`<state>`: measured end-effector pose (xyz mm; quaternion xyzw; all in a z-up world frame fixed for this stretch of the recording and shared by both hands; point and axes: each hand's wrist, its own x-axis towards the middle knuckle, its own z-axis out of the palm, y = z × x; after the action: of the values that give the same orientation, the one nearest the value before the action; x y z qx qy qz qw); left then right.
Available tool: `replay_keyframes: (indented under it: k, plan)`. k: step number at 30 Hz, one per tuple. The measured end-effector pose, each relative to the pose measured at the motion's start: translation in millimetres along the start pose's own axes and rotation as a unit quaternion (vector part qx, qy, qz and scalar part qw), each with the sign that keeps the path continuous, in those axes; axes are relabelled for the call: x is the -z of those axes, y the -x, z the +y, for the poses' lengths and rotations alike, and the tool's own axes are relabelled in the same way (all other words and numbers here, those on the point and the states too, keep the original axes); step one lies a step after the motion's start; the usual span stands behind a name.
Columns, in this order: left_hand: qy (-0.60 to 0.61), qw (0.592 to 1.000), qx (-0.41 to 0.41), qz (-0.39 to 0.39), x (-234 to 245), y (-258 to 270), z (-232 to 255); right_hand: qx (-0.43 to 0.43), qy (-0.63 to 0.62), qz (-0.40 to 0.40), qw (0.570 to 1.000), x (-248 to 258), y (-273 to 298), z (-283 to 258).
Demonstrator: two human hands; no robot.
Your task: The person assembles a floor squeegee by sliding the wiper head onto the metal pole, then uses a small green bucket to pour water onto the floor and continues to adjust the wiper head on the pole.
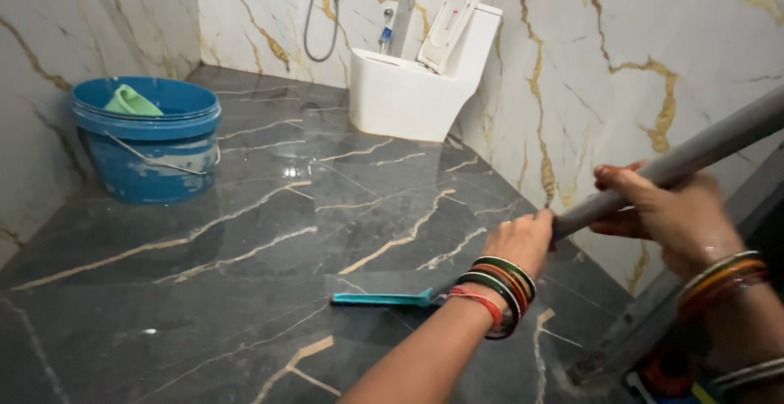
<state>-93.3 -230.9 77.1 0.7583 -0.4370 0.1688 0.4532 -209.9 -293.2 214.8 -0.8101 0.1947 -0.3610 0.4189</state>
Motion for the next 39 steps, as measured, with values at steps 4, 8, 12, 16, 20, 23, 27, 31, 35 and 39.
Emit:
replay_keyframes:
  k: [4,8,12,16,20,23,27,31,35,39]
  plan:
    - [-0.029,0.999,0.022,-0.007,-30,-8,-32,-0.012,-0.081,-0.001,0.997,-18,-5,29]
    - [-0.032,0.996,0.071,-0.037,-40,0,-77,-0.008,-0.084,-0.013,0.996,-59,-3,68]
    - [-0.050,0.989,0.113,-0.077,-31,12,-86,-0.013,-0.154,-0.003,0.988,-84,3,90]
    - [-0.001,0.999,-0.001,0.047,-24,19,-59,-0.022,-0.113,0.002,0.993,-46,-3,64]
    - [0.023,0.991,-0.073,0.108,-26,26,-16,-0.023,-0.018,-0.011,1.000,14,-3,37]
    - [0.077,0.991,-0.064,0.087,-33,40,0,-0.038,0.005,0.019,0.999,26,-6,43]
    - [0.018,0.988,-0.027,0.152,-57,40,-15,-0.046,-0.041,0.054,0.997,4,18,72]
    - [-0.021,0.989,-0.003,0.148,-78,49,-60,-0.107,-0.108,0.012,0.988,-33,54,100]
    - [-0.031,0.990,-0.019,0.136,-87,62,-53,-0.125,-0.137,0.031,0.982,-18,74,102]
    - [0.025,0.989,-0.077,0.123,-87,67,9,-0.174,-0.045,0.136,0.974,60,76,69]
